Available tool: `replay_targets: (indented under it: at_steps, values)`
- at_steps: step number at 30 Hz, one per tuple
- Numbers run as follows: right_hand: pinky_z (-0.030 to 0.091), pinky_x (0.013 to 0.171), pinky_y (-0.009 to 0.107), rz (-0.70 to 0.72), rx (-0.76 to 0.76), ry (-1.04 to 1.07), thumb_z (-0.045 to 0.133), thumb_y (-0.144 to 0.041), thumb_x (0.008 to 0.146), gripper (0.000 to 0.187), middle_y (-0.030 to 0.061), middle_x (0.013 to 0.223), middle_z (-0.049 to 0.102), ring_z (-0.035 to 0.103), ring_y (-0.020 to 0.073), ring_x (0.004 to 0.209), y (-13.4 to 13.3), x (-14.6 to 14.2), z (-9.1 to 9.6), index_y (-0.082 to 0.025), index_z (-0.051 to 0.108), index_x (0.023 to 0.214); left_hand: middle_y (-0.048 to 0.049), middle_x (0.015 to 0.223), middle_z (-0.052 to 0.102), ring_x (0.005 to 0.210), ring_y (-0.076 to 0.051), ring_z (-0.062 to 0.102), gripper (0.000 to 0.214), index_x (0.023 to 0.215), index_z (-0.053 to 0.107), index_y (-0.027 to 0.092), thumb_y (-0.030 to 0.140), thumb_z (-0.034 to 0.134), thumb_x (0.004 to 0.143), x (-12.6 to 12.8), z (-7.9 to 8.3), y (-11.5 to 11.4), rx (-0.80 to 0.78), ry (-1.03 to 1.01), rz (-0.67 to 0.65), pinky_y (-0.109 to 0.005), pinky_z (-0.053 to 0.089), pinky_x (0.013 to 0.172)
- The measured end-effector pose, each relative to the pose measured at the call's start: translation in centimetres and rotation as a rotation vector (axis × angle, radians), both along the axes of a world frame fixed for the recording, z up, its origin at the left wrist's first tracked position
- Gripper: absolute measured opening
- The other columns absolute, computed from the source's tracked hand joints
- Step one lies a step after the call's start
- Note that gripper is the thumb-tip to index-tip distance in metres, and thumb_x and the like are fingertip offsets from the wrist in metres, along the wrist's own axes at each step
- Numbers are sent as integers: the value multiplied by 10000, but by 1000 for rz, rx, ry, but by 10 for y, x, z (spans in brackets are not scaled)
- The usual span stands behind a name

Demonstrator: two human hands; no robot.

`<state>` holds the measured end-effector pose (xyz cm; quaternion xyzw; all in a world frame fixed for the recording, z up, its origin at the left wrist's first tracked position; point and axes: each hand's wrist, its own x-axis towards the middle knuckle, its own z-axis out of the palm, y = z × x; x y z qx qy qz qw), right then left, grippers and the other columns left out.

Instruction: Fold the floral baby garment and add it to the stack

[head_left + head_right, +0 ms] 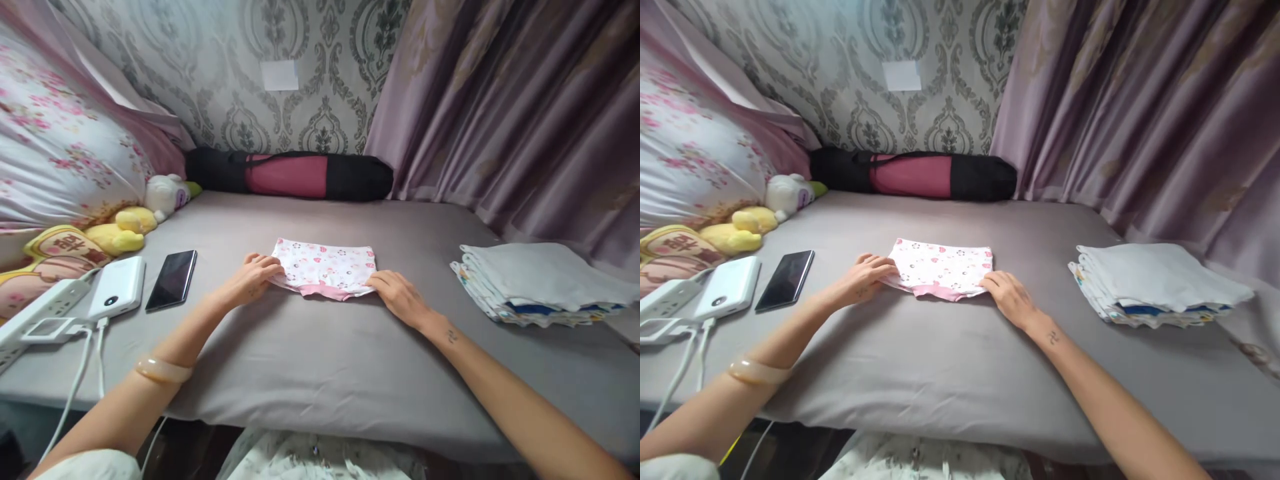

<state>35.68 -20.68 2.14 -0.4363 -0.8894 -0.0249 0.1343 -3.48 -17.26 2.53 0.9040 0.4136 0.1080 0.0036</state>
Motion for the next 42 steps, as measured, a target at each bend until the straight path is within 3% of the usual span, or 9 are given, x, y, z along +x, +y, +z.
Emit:
replay_targets:
  at_steps: [7,12,15,18,22,25,31,37,42]
  values:
    - [479,895,358,17,-81,-19,367,-37,879,499,80,1218,624,576,217,1093,-8,4,-4,-280,593,1252,-59,1432,518,1343,-181,448,561,1335,504,238,76,325,829,-19,-18,-12,-57,-23,0,-379,349,1096]
    - [457,911,333,-45,-195,-14,363,-4,823,508,60,1169,658,589,203,1058,-4,0,9,-264,659,1143,-49,1418,534,1328,-192,475,695,1331,524,238,29,393,681,-27,-4,-8,-202,-23,-5,-369,382,1101]
    - [433,954,333,-166,-226,37,357,-71,857,420,73,1162,671,593,210,1068,9,-24,17,-213,675,1091,-63,1296,630,1205,-189,582,598,1241,588,223,28,361,723,-9,13,2,-248,4,74,-331,435,1036]
    - [332,1094,332,-213,-199,100,291,-135,911,478,109,1388,543,484,207,1279,28,-65,18,-139,530,1325,-106,1369,565,1253,-208,540,538,1305,523,167,70,350,805,33,19,15,-145,-11,163,-335,423,1042]
    - [128,1200,431,-258,-281,25,250,-261,957,555,119,1577,272,209,241,1471,51,-114,8,-84,320,1478,-139,1476,444,1408,-251,351,456,1364,442,138,196,325,927,95,4,32,-88,18,189,-436,300,1139]
    - [79,1206,461,-267,-305,-15,230,-257,949,578,111,1593,223,159,239,1486,62,-131,-2,-75,287,1494,-172,1496,404,1432,-288,299,446,1368,426,126,259,302,961,119,-13,41,-65,41,252,-510,252,1145]
    - [100,1206,446,-278,-336,-32,211,-286,952,586,86,1590,236,181,234,1480,71,-130,-14,-95,288,1500,-146,1468,444,1389,-299,355,466,1350,455,155,308,201,991,120,-32,50,-33,57,260,-531,246,1130]
    - [138,1194,442,-308,-338,-13,215,-303,962,566,73,1584,262,217,238,1466,71,-131,-16,-136,324,1491,-109,1468,448,1358,-277,384,466,1355,460,203,369,214,996,117,-35,53,-33,32,302,-483,297,1103]
    - [164,1164,519,-449,-270,33,251,-315,955,552,114,1558,320,265,289,1437,70,-132,-18,-126,371,1460,-116,1435,470,1323,-286,407,460,1305,497,220,442,253,984,113,-34,51,-35,-3,358,-475,326,1071]
